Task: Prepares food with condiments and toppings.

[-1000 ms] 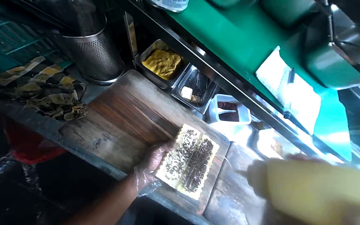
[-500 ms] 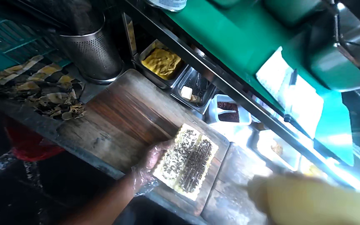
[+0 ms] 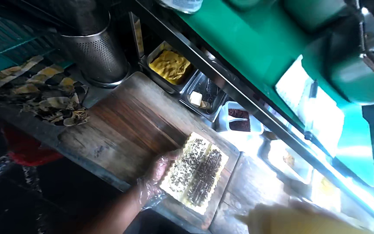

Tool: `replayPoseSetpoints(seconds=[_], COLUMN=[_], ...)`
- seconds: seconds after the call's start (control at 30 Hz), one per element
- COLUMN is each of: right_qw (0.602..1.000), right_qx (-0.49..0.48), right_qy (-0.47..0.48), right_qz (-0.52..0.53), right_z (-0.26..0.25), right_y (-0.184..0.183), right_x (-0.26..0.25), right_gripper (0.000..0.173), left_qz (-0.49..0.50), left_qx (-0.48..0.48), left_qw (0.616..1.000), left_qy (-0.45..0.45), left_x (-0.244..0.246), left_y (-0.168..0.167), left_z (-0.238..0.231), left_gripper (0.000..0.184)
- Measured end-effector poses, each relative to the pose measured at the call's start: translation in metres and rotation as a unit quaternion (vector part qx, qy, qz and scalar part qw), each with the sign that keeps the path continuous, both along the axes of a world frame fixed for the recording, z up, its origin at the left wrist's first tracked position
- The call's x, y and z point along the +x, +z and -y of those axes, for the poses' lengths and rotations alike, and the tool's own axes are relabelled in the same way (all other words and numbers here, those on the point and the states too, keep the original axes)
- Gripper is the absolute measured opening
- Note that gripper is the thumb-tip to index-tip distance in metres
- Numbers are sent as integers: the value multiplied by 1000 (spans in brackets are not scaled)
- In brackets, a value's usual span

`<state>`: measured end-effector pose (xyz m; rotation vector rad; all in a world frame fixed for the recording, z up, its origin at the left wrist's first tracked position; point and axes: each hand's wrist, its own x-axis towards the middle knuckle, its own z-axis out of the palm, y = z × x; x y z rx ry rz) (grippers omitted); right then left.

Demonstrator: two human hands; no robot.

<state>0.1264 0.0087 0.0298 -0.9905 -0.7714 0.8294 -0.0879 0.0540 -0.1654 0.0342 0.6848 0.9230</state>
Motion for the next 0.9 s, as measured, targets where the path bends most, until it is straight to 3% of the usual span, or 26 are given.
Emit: replayPoseSetpoints(seconds=[0.1,0.17,0.23,0.33,0.4,0.43,0.47,0.53,0.63,0.67,0.73,0.8,0.9], right_qw=[996,994,986,936,910,904,894,872,846,840,830,823,811], right_qx=[-32,-41,-71,-184,-195,-191,-180,-151,-112,-104,-93,-93,-88], right_qy=[-68,-97,-138,-177,-136,-115,-92,-60,-63,-65,-62,-57,-17], right_qz=[45,16,-67,-241,-338,-365,-400,-462,-517,-528,-547,-558,-578], right_z=[-29,-37,-22,13,39,45,51,63,75,79,89,101,114], right_y=[-16,-26,-35,-57,-74,-69,-63,-54,-42,-38,-34,-32,-40], right_x=[2,6,-4,-8,8,14,21,34,51,57,71,83,96], right_gripper=[39,42,40,39,44,46,49,51,49,48,50,53,53], left_qz=[10,2,0,-29,-130,-218,-308,-506,-713,-738,-752,-735,-744], left_qx=[-5,-11,-10,20,96,177,283,422,482,478,449,424,440], left_qw=[1000,1000,1000,999,987,960,907,724,383,318,279,297,321], left_qy=[-15,-8,12,28,22,-2,-56,-206,-335,-354,-394,-437,-386], left_x=[-1,0,2,9,23,32,41,69,120,129,136,136,140], left_y=[3,4,5,25,45,56,64,82,70,63,64,77,89], left_z=[0,0,-1,4,8,10,11,15,23,25,27,24,18], left_gripper=[28,29,32,36,36,36,42,62,85,91,93,92,87])
